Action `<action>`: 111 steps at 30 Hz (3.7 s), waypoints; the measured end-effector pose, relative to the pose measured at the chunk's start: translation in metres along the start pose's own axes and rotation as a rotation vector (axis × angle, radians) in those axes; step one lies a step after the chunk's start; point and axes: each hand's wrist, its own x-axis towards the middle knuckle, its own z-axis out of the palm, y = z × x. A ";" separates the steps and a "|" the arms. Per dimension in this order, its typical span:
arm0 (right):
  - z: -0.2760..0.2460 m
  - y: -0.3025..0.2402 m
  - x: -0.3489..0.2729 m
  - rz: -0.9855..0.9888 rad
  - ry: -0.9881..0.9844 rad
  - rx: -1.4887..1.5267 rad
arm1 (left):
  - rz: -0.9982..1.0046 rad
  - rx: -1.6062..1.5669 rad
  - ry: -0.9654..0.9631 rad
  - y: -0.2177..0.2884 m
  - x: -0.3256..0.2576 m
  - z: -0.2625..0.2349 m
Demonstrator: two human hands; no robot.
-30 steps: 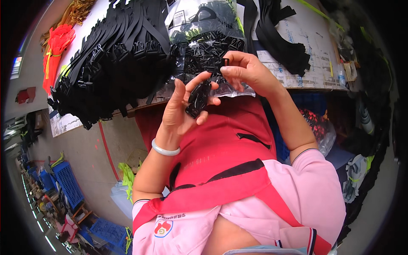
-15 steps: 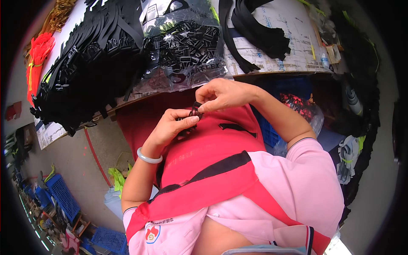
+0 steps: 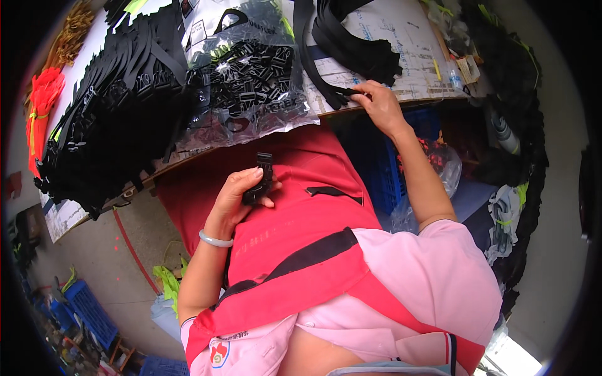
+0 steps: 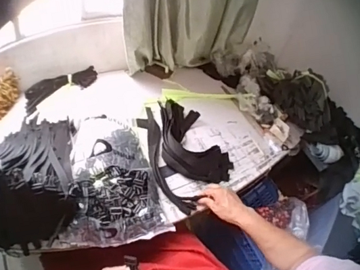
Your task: Assembling black straps by threading them through plastic buckles on a factory assembly line.
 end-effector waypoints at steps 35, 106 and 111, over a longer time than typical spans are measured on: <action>0.033 -0.051 0.022 0.238 0.265 1.063 | 0.038 -0.117 -0.143 0.002 0.029 0.016; 0.108 -0.219 -0.004 0.176 -0.586 1.265 | 0.651 0.175 0.577 0.016 -0.056 -0.023; 0.125 -0.221 -0.012 -0.334 -0.275 0.844 | 0.447 -0.027 0.315 0.021 -0.065 -0.039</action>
